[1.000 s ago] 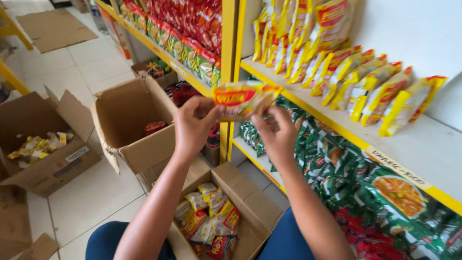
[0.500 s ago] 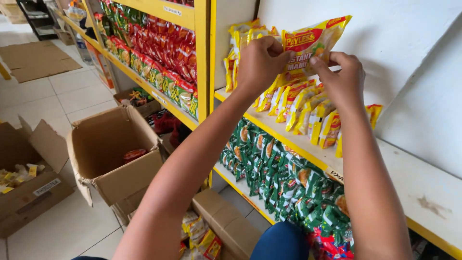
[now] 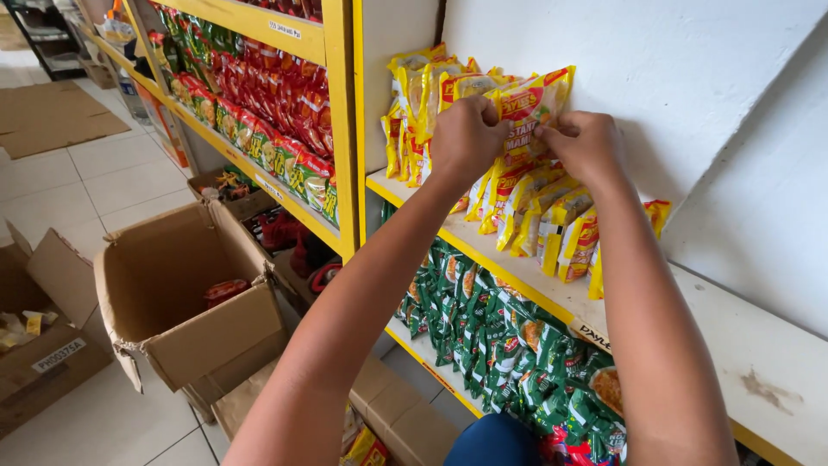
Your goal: Taking instant ramen packets from a cardboard box on the floor and organizing them neatly on a grocery store shelf.
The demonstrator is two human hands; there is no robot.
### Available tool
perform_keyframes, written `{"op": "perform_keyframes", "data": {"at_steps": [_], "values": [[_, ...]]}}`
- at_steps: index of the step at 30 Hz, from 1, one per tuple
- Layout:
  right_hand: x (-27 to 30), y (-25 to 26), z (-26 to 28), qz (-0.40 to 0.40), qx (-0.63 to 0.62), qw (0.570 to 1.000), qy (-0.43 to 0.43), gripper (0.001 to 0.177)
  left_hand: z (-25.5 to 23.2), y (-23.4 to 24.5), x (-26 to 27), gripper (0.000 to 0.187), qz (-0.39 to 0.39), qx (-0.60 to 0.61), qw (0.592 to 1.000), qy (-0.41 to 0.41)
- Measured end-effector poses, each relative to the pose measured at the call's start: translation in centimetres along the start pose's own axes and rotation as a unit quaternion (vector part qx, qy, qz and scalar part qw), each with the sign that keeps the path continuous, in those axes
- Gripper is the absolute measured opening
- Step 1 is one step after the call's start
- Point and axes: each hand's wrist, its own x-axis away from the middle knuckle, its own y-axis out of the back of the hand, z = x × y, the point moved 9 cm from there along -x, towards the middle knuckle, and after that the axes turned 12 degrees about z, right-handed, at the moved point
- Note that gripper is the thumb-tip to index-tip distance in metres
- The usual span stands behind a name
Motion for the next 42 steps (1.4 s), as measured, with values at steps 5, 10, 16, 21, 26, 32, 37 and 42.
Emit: {"op": "perform_keyframes", "data": {"at_steps": [5, 10, 16, 21, 26, 32, 37, 42], "values": [[-0.7, -0.5, 0.5, -0.019, -0.029, 0.998, 0.061, 0.033, -0.6, -0.3, 0.2, 0.023, -0.003, -0.041, 0.999, -0.029], [-0.8, -0.8, 1.9, 0.015, 0.027, 0.997, 0.070, 0.024, -0.7, -0.4, 0.1, 0.023, 0.013, -0.049, 0.999, -0.020], [-1.5, -1.5, 1.3, 0.066, 0.041, 0.997, 0.022, 0.030, -0.7, -1.4, -0.2, 0.021, 0.017, -0.078, 0.996, -0.042], [-1.7, -2.0, 0.7, 0.068, 0.034, 0.997, 0.027, 0.023, 0.2, -2.2, -0.4, 0.022, 0.009, -0.066, 0.997, -0.041], [-1.3, -2.1, 0.4, 0.060, 0.013, 0.997, 0.035, 0.027, 0.1, -2.8, -0.2, 0.023, 0.003, -0.078, 0.996, -0.036], [-0.9, -1.5, 0.8, 0.055, 0.001, 0.997, 0.045, 0.034, -0.8, -1.8, -0.1, 0.027, 0.006, -0.094, 0.994, -0.050], [-0.8, -0.6, 0.8, 0.029, 0.022, 0.991, 0.130, 0.036, -0.1, -1.0, 0.2, 0.032, 0.007, -0.089, 0.995, -0.043], [3.5, 0.8, 5.9, 0.034, -0.010, 0.983, 0.178, 0.024, 0.4, 2.6, 2.2, 0.037, -0.018, -0.028, 0.998, -0.044]]}}
